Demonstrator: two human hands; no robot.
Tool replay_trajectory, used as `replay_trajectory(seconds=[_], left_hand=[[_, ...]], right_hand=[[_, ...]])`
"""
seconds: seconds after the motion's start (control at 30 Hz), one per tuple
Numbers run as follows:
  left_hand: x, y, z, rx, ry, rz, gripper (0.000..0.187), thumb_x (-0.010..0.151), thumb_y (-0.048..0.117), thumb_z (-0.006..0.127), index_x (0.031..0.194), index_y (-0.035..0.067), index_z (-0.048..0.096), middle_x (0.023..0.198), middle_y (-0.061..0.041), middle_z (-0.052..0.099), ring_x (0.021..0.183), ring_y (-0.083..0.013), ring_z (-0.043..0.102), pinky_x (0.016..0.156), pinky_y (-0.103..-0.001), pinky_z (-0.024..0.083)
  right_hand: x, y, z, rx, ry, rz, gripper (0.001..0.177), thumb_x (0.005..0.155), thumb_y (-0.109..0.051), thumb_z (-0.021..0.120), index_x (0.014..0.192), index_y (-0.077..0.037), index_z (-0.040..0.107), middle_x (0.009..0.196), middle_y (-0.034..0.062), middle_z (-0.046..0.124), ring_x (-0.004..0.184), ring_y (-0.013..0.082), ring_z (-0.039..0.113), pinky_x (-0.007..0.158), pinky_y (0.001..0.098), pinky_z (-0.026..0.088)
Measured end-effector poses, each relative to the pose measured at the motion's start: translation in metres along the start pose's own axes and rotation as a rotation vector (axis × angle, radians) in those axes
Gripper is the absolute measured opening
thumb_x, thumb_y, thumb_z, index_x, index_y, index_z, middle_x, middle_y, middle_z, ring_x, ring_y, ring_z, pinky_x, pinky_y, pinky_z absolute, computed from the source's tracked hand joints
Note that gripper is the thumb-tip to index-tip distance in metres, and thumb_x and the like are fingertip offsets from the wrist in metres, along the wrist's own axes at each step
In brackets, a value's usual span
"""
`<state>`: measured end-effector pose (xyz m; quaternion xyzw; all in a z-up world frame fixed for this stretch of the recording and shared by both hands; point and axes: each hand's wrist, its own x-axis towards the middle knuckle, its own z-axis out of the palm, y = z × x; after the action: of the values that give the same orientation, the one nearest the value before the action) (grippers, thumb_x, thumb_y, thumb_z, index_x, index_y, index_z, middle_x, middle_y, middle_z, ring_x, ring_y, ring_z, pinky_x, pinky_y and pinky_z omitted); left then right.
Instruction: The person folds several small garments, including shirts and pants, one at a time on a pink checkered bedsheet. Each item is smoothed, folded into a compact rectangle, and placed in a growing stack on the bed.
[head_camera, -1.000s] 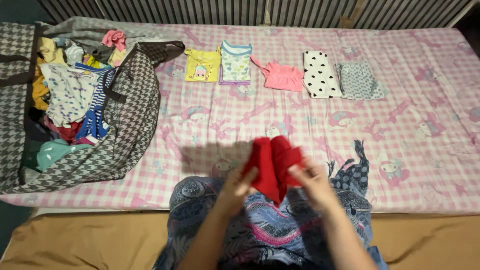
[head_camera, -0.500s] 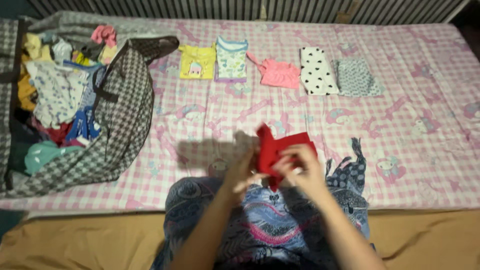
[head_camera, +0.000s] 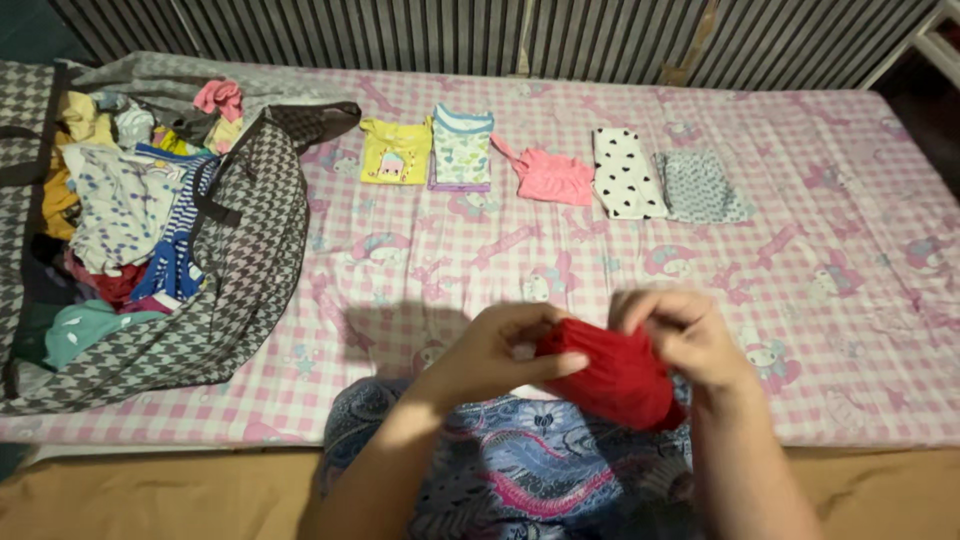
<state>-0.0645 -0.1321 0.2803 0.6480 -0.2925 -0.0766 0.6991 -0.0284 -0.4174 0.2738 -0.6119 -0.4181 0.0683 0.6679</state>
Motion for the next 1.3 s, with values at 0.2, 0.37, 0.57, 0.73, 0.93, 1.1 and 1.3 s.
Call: replay_trajectory(seconds=[0.2, 0.37, 0.57, 0.73, 0.93, 1.1, 1.3], left_hand=[[0.048, 0.031, 0.018, -0.089, 0.487, 0.192, 0.032, 0.093, 0.019, 0.078, 0.118, 0.006, 0.061, 0.102, -0.002, 0.071, 0.092, -0.0079, 0.066, 0.079, -0.026, 0.057], [0.047, 0.003, 0.014, -0.487, 0.386, -0.16, 0.026, 0.094, 0.027, 0.066, 0.109, 0.006, 0.066, 0.095, -0.001, 0.07, 0.084, -0.0072, 0.067, 0.071, -0.025, 0.061], [0.052, -0.018, -0.002, -0.176, 0.309, 0.132, 0.027, 0.09, 0.011, 0.082, 0.11, 0.002, 0.065, 0.097, -0.004, 0.073, 0.089, -0.0089, 0.069, 0.076, -0.024, 0.057], [0.049, 0.006, -0.059, 0.006, 0.225, -0.082, 0.028, 0.082, 0.008, 0.078, 0.109, 0.005, 0.073, 0.1, 0.001, 0.076, 0.085, -0.0091, 0.071, 0.079, -0.025, 0.061], [0.041, 0.049, -0.087, 0.531, 0.285, 0.14, 0.026, 0.083, 0.003, 0.073, 0.108, 0.006, 0.073, 0.098, -0.003, 0.067, 0.088, -0.0117, 0.068, 0.082, -0.027, 0.058], [0.039, 0.078, -0.077, 0.879, 0.179, 0.226, 0.025, 0.084, -0.001, 0.069, 0.109, 0.006, 0.072, 0.097, -0.012, 0.059, 0.088, -0.0254, 0.064, 0.08, -0.034, 0.054], [0.052, 0.085, -0.071, 1.202, 0.11, 0.448, 0.037, 0.077, -0.001, 0.071, 0.114, 0.004, 0.071, 0.107, -0.019, 0.056, 0.106, -0.0378, 0.061, 0.092, -0.045, 0.051]], right_hand=[[0.06, -0.038, 0.026, -0.553, 0.688, 0.052, 0.018, 0.103, -0.016, 0.066, 0.105, 0.0, 0.057, 0.092, 0.0083, 0.056, 0.08, 0.0128, 0.048, 0.073, 0.0279, 0.041], [0.059, -0.011, 0.044, -0.275, 0.421, 0.211, 0.013, 0.105, -0.013, 0.069, 0.107, -0.002, 0.062, 0.1, 0.0061, 0.062, 0.091, 0.0075, 0.057, 0.077, 0.0237, 0.048], [0.052, 0.006, 0.023, -0.257, 0.283, 0.183, 0.009, 0.098, -0.005, 0.065, 0.107, -0.002, 0.067, 0.108, 0.0008, 0.067, 0.095, 0.008, 0.062, 0.082, 0.0245, 0.053], [0.05, -0.005, -0.027, -0.274, 0.414, 0.354, 0.015, 0.092, 0.002, 0.061, 0.104, -0.001, 0.07, 0.097, 0.0045, 0.072, 0.089, 0.0135, 0.068, 0.082, 0.0276, 0.057], [0.054, -0.035, -0.048, -0.217, 0.35, 0.221, 0.021, 0.09, 0.004, 0.061, 0.107, -0.008, 0.064, 0.105, 0.0002, 0.066, 0.095, 0.0097, 0.065, 0.083, 0.0253, 0.054], [0.065, -0.079, -0.029, -1.02, 0.191, 0.177, 0.032, 0.086, 0.006, 0.065, 0.111, -0.01, 0.076, 0.102, 0.0048, 0.063, 0.092, 0.0161, 0.062, 0.081, 0.0307, 0.054], [0.073, -0.103, -0.013, -1.283, 0.113, 0.185, 0.042, 0.079, 0.008, 0.068, 0.114, -0.012, 0.077, 0.1, 0.0086, 0.063, 0.09, 0.0236, 0.064, 0.08, 0.0346, 0.054]])
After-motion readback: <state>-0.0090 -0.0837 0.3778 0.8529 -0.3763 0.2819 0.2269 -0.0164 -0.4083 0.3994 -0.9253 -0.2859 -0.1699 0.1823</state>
